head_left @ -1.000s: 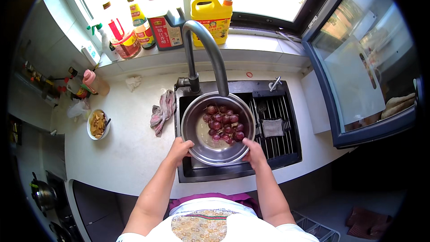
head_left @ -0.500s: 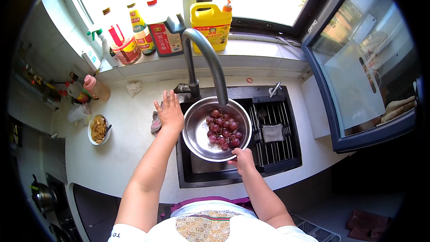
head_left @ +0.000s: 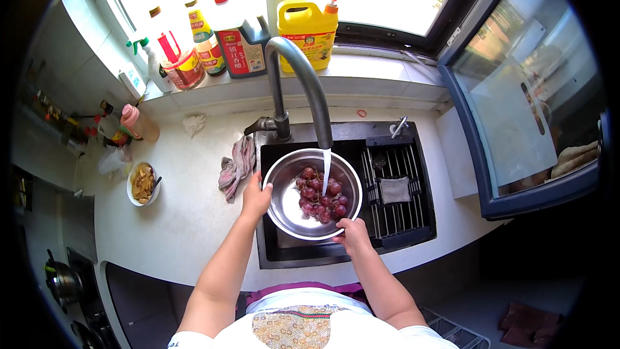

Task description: The person retrieves a plate of food from the refrigerator and places it on the counter. They then take a bag of grapes, pour them into a metal bowl, and wash them under running water in the sink, separating the grapes from the stems by hand.

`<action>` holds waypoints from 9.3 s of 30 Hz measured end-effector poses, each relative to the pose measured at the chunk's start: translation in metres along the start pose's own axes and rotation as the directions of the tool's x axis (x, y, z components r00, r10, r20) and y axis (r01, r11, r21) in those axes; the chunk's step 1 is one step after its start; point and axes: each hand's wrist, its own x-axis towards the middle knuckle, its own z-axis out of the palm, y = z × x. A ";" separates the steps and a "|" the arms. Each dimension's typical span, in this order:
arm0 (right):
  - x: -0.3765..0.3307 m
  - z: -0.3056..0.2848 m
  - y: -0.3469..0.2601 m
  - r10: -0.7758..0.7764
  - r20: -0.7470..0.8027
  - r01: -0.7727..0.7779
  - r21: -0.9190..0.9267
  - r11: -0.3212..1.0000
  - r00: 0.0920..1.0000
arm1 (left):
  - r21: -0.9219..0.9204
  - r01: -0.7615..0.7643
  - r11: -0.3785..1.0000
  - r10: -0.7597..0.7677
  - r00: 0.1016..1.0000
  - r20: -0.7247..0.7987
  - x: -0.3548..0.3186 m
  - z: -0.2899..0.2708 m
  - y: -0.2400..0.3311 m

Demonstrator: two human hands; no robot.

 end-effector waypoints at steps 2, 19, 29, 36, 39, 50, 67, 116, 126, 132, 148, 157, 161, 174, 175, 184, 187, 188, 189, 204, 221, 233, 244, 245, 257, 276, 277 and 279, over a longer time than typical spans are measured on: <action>-0.001 -0.001 0.002 0.015 -0.017 -0.016 -0.015 1.000 1.000 | -0.223 0.126 0.967 -0.118 0.992 0.047 -0.014 0.009 -0.026; -0.004 -0.008 0.009 0.058 0.000 -0.058 -0.001 0.998 0.998 | -0.237 0.300 0.924 -0.253 0.945 0.210 -0.045 0.010 -0.020; 0.002 -0.019 0.005 0.016 0.055 -0.013 -0.057 0.998 0.998 | -0.303 0.819 0.488 -0.526 0.552 0.647 -0.026 -0.008 0.007; 0.017 0.006 -0.035 -0.884 0.363 0.559 -0.816 -0.148 0.296 | -0.431 0.722 0.542 -0.473 0.686 0.553 -0.059 0.006 0.006; 0.051 0.027 -0.030 -0.693 0.475 0.606 -0.792 -0.068 0.542 | -0.421 0.683 0.597 -0.419 0.713 0.563 -0.066 0.008 0.021; 0.041 0.066 0.001 -0.426 0.611 0.410 -0.779 -0.475 0.668 | -0.502 0.701 0.506 -0.453 0.711 0.537 -0.077 0.010 0.025; 0.051 0.062 -0.057 -0.502 0.410 0.376 -0.910 -0.172 0.762 | -0.482 0.721 0.497 -0.416 0.686 0.597 -0.091 0.022 0.027; 0.052 0.065 -0.020 -0.414 0.675 0.503 -0.734 -0.456 0.610 | -0.463 0.696 0.549 -0.429 0.710 0.558 -0.095 0.028 0.055; 0.081 0.039 -0.021 -0.583 0.654 0.711 -0.681 -0.176 0.482 | -0.478 0.750 0.458 -0.419 0.656 0.628 -0.095 0.034 0.032; 0.040 0.040 -0.049 -0.399 0.463 0.439 -0.885 -0.156 0.791 | -0.530 0.732 0.427 -0.455 0.681 0.573 -0.093 0.027 0.041; 0.022 0.037 -0.025 -0.405 0.464 0.518 -0.855 0.028 0.787 | -0.582 0.692 0.427 -0.455 0.721 0.523 -0.083 0.016 0.033; 0.047 0.004 -0.034 -0.751 0.437 0.567 -0.817 -0.101 0.496 | -0.587 0.691 0.422 -0.489 0.719 0.495 -0.081 0.019 0.034; 0.032 -0.008 -0.051 -0.938 0.268 0.285 -0.937 -0.200 0.222 | -0.578 0.701 0.418 -0.507 0.708 0.492 -0.075 0.017 0.033; 0.022 -0.029 -0.018 -0.069 0.102 0.082 -0.126 0.989 0.992 | -0.122 0.167 0.978 -0.164 0.986 0.039 0.014 0.001 0.055; 0.022 -0.027 -0.016 -0.067 0.112 0.082 -0.133 0.988 0.991 | -0.102 0.029 0.994 -0.039 0.995 -0.093 0.039 0.004 0.038; 0.007 -0.033 0.007 -0.011 0.133 0.039 -0.213 0.976 0.991 | -0.377 -0.100 0.921 0.121 0.992 0.032 0.079 -0.027 0.038; -0.005 -0.026 0.018 -0.010 0.169 0.052 -0.247 0.968 0.986 | -0.208 -0.273 0.939 0.282 0.959 0.017 0.032 -0.036 0.047; -0.010 -0.021 0.023 0.011 0.173 0.034 -0.253 0.967 0.985 | -0.105 -0.384 0.917 0.390 0.920 0.038 0.015 -0.036 0.038; -0.017 -0.015 0.028 0.033 0.178 0.014 -0.257 0.966 0.983 | -0.067 -0.461 0.885 0.464 0.883 0.062 -0.008 -0.045 0.047; -0.049 0.096 0.121 0.068 0.256 0.050 -0.428 0.903 0.964 | 0.531 -0.309 0.789 0.209 0.948 0.241 -0.070 -0.123 -0.054; 0.030 0.202 0.165 -0.381 0.271 0.466 -0.576 0.672 0.884 | 0.490 -0.096 0.867 -0.092 0.934 0.346 -0.071 -0.136 -0.066; 0.035 0.220 0.154 -0.326 0.253 0.409 -0.658 0.633 0.911 | 0.359 -0.268 0.894 0.168 0.944 0.285 -0.056 -0.109 -0.088; 0.000 0.210 0.139 -0.153 0.240 0.214 -0.253 0.943 0.959 | 0.061 -0.221 0.973 0.161 0.849 0.504 -0.051 -0.137 -0.088; 0.000 0.211 0.141 -0.172 0.223 0.227 -0.250 0.941 0.959 | 0.025 -0.205 0.978 0.170 0.868 0.467 -0.051 -0.131 -0.097; 0.003 0.217 0.149 -0.300 0.099 0.316 -0.254 0.914 0.949 | 0.024 -0.169 0.985 0.148 0.913 0.380 -0.053 -0.137 -0.091; 0.004 0.213 0.143 -0.192 0.214 0.232 -0.181 0.956 0.958 | 0.095 -0.443 0.891 0.402 0.870 0.283 -0.064 -0.133 -0.086; 0.007 0.210 0.144 -0.152 0.215 0.188 -0.156 0.970 0.965 | 0.091 -0.459 0.884 0.417 0.861 0.292 -0.064 -0.133 -0.086; 0.013 0.204 0.147 -0.116 0.242 0.140 -0.084 0.987 0.963 | 0.082 -0.490 0.868 0.445 0.841 0.309 -0.063 -0.134 -0.087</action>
